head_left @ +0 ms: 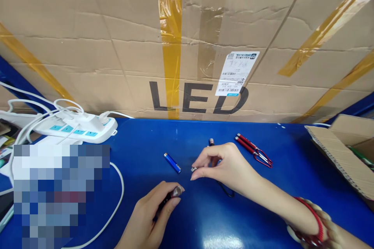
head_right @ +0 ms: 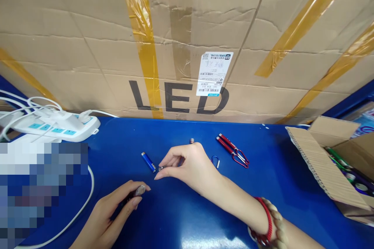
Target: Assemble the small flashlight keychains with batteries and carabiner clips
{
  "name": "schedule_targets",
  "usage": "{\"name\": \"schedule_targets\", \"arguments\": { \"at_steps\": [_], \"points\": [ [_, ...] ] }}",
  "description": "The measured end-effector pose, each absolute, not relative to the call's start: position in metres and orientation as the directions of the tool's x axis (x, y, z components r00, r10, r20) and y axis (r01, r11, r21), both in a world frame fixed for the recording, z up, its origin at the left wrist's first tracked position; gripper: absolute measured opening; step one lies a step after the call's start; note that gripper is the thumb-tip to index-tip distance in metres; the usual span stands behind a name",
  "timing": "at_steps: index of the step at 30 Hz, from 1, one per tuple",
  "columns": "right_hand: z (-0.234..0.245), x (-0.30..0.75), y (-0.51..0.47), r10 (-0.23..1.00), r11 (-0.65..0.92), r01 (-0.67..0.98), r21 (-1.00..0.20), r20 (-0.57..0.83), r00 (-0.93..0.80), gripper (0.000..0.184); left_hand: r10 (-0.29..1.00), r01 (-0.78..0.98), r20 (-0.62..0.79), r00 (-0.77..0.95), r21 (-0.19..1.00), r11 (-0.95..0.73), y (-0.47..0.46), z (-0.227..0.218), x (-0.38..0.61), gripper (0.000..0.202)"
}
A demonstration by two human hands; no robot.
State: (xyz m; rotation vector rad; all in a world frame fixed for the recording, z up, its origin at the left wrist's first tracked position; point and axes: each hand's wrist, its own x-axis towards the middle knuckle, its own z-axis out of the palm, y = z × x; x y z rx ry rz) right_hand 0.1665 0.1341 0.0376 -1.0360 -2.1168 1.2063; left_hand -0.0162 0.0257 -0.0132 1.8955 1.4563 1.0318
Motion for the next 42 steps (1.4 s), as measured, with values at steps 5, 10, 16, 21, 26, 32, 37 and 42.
{"name": "schedule_targets", "arguments": {
  "at_steps": [5,10,16,21,26,32,37,42],
  "points": [
    [0.036,0.16,0.123,0.765,0.175,0.257,-0.95,-0.034,-0.643,0.017,0.958,0.53,0.256,0.133,0.798,-0.287,0.025,-0.012,-0.015,0.017],
    [0.032,0.153,0.115,0.723,0.206,0.224,-0.953,-0.006,-0.691,0.011,0.945,0.524,0.297,0.139,0.787,-0.325,0.026,-0.01,-0.014,0.016],
    [0.029,0.154,0.116,0.733,0.2,0.277,-0.94,-0.044,-0.678,0.01,0.922,0.526,0.354,0.155,0.76,-0.38,0.024,-0.014,-0.014,0.016],
    [0.03,0.156,0.118,0.714,0.206,0.273,-0.94,-0.046,-0.699,0.012,0.888,0.547,0.414,0.201,0.705,-0.452,0.024,-0.013,-0.012,0.014],
    [0.032,0.153,0.114,0.706,0.214,0.28,-0.936,-0.05,-0.707,0.011,0.858,0.591,0.479,0.185,0.643,-0.487,0.024,-0.011,-0.009,0.018],
    [0.021,0.151,0.11,0.719,-0.053,0.327,-0.944,-0.263,-0.643,0.018,0.785,0.644,0.588,0.192,0.528,-0.553,0.025,-0.015,-0.011,0.022],
    [0.018,0.151,0.114,0.658,-0.188,0.335,-0.923,-0.372,-0.655,0.03,0.818,0.595,0.548,0.174,0.604,-0.531,0.027,-0.015,-0.012,0.023],
    [0.018,0.15,0.117,0.672,-0.132,0.337,-0.932,-0.334,-0.661,0.032,0.923,0.532,0.375,0.087,0.766,-0.362,0.027,-0.013,-0.013,0.026]
  ]
}}
